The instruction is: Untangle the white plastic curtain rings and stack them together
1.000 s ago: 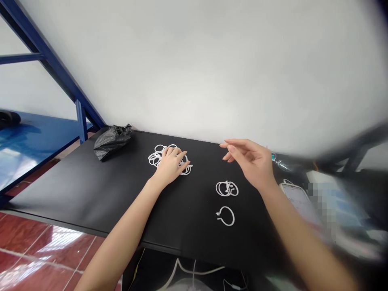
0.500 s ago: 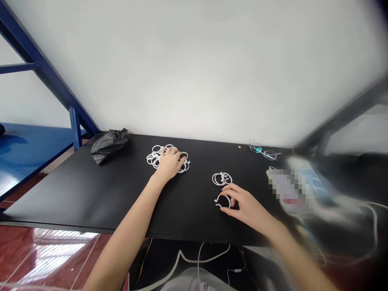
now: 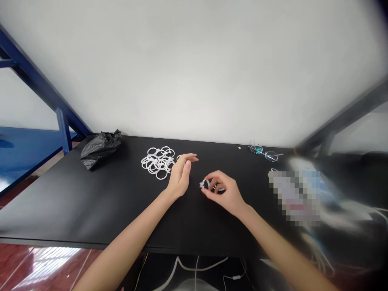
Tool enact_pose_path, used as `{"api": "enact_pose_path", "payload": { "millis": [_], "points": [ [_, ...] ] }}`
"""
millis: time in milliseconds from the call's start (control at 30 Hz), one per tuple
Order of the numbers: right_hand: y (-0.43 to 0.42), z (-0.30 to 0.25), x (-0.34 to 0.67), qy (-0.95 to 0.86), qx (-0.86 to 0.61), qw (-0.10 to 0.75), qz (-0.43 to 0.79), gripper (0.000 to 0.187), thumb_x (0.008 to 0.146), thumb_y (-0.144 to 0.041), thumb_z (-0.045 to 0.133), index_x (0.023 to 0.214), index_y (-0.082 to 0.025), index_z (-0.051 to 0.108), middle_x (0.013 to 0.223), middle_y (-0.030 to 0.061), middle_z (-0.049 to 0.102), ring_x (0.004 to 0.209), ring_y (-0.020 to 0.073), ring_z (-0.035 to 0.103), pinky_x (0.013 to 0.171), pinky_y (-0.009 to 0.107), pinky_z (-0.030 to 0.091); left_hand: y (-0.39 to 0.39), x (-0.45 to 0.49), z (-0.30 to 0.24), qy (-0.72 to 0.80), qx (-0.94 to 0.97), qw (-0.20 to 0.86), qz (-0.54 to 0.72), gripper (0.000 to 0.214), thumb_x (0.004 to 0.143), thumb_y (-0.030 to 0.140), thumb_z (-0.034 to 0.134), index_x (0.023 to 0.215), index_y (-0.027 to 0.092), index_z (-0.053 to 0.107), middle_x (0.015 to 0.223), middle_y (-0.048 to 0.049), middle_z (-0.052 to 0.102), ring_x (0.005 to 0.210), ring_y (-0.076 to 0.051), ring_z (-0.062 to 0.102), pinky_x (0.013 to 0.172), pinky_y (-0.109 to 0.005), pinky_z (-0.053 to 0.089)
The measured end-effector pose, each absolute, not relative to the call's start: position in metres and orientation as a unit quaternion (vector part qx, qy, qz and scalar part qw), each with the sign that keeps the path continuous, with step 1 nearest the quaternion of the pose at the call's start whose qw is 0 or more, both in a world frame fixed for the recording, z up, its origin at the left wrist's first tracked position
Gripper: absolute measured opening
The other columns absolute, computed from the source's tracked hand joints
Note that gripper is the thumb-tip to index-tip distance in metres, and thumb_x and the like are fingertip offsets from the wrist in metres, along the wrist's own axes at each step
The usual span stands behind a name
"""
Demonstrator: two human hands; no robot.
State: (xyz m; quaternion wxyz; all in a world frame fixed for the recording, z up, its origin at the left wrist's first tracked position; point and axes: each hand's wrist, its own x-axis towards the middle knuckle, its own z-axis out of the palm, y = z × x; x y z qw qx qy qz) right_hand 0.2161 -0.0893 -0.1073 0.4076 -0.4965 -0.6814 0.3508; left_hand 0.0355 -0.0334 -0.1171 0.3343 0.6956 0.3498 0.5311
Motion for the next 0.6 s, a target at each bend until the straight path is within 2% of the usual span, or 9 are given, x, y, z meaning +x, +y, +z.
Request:
{"api": "enact_pose_path", "payload": {
  "millis": [100,200,300,367,467,533,600],
  "points": [
    [-0.074,-0.113,0.206,-0.573,-0.5,0.523,0.385,0.032,0.078,-0.037,0.075,0.103,-0.022,0.063,0.097,0.0048,0.063,0.07,0.015,0.064,0.052,0.026,0.056,-0.038,0.044,-0.119,0.328,0.641,0.469,0.511,0.05,0.102,0.052,0.025,0.126,0.018,0.052,0.116,-0.0122,0.063,0.106,-0.023,0.061,0.095,-0.039,0.048],
    [-0.069,-0.118,0.191,-0.517,-0.49,0.578,0.4,0.022,0.083,-0.036,0.071,0.098,-0.021,0.066,0.084,0.0029,0.062,0.07,0.0155,0.064,0.053,0.027,0.059,-0.044,0.057,-0.123,0.336,0.596,0.563,0.463,0.052,0.101,0.055,0.024,0.127,0.019,0.051,0.112,-0.0104,0.062,0.089,-0.019,0.063,0.076,-0.032,0.054],
    [-0.074,-0.124,0.176,-0.514,-0.479,0.585,0.405,0.01,0.088,-0.03,0.066,0.089,-0.021,0.068,0.085,0.0039,0.062,0.073,0.0161,0.064,0.058,0.028,0.06,-0.047,0.066,-0.127,0.388,0.562,0.573,0.453,0.05,0.101,0.055,0.025,0.113,0.018,0.056,0.092,-0.0049,0.059,0.064,-0.012,0.055,0.057,-0.025,0.047],
    [-0.079,-0.128,0.171,-0.544,-0.465,0.58,0.389,0.007,0.09,-0.025,0.063,0.089,-0.022,0.069,0.09,0.0048,0.062,0.078,0.0168,0.065,0.062,0.029,0.061,-0.047,0.068,-0.128,0.411,0.55,0.555,0.469,0.047,0.102,0.051,0.024,0.106,0.018,0.056,0.084,-0.0023,0.057,0.063,-0.011,0.052,0.057,-0.024,0.045],
    [-0.084,-0.133,0.17,-0.601,-0.442,0.579,0.329,0.013,0.09,-0.016,0.061,0.096,-0.024,0.069,0.097,0.0057,0.063,0.087,0.0184,0.066,0.07,0.031,0.061,-0.045,0.067,-0.125,0.417,0.524,0.551,0.498,0.04,0.103,0.046,0.027,0.104,0.018,0.055,0.078,0.0002,0.055,0.065,-0.01,0.051,0.061,-0.022,0.044],
    [-0.086,-0.135,0.174,-0.63,-0.441,0.579,0.271,0.019,0.087,-0.01,0.063,0.097,-0.025,0.069,0.101,0.0062,0.064,0.092,0.0197,0.066,0.077,0.035,0.06,-0.044,0.065,-0.121,0.414,0.489,0.574,0.51,0.035,0.102,0.045,0.031,0.102,0.019,0.054,0.072,0.0026,0.052,0.055,-0.008,0.045,0.053,-0.02,0.039],
    [-0.087,-0.135,0.178,-0.641,-0.447,0.58,0.23,0.023,0.084,-0.008,0.066,0.098,-0.025,0.068,0.104,0.0064,0.064,0.093,0.0202,0.065,0.077,0.036,0.059,-0.042,0.061,-0.117,0.398,0.448,0.605,0.525,0.032,0.101,0.045,0.035,0.1,0.019,0.053,0.067,0.0047,0.049,0.046,-0.005,0.036,0.044,-0.018,0.031]
  ]
}}
